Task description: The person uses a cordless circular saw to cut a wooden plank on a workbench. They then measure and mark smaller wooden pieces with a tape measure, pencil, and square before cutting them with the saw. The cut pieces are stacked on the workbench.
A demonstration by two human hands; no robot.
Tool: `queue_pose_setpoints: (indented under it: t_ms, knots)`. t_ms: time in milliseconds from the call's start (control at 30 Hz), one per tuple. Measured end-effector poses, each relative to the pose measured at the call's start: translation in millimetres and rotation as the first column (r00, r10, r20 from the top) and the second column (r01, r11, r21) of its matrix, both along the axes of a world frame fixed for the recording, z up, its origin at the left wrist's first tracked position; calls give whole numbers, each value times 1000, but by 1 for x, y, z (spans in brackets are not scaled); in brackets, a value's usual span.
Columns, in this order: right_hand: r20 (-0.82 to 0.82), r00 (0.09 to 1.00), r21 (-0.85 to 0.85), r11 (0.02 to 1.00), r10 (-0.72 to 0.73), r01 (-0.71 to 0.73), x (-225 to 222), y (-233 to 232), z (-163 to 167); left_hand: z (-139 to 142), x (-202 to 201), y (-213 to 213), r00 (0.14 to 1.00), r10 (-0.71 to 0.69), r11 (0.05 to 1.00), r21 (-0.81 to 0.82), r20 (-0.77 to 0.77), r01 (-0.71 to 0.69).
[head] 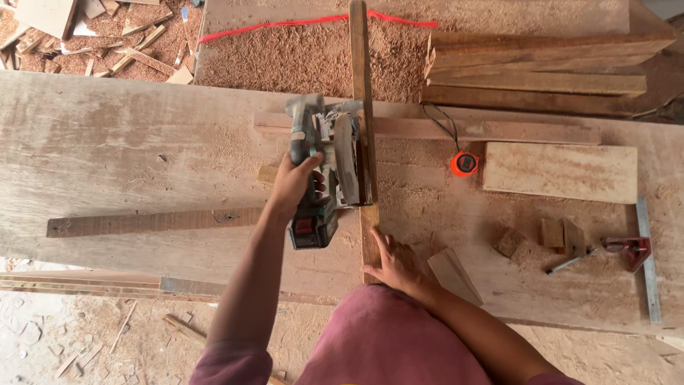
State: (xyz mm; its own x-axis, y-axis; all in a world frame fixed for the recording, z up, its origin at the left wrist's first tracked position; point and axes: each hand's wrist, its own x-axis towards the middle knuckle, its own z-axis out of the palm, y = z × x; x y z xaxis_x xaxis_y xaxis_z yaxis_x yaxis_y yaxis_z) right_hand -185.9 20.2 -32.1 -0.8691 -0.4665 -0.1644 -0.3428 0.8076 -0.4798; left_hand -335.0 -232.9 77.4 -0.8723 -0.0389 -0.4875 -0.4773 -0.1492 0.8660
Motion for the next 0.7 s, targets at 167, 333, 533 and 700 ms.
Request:
queue_pose_setpoints:
  t_ms: [167,333,533,700]
  knots:
    - [62,995,-79,993,-77,82,-11,-9,-1,2,-5,-11,998,-8,997,78,56,3]
    - [-36,984,-243,956,-176,162,-25,-24,2,-11,-3,-8,1000,-27,999,41,5,26]
    - [433,774,-164,804,-461,571,-25,-24,6,-16,-7,-11,993,80,996,26,86,-82]
    - [-58,852,61,850,-521,524,-30,14,-6,-10,-5,-32,974,196,965,155,114,-213]
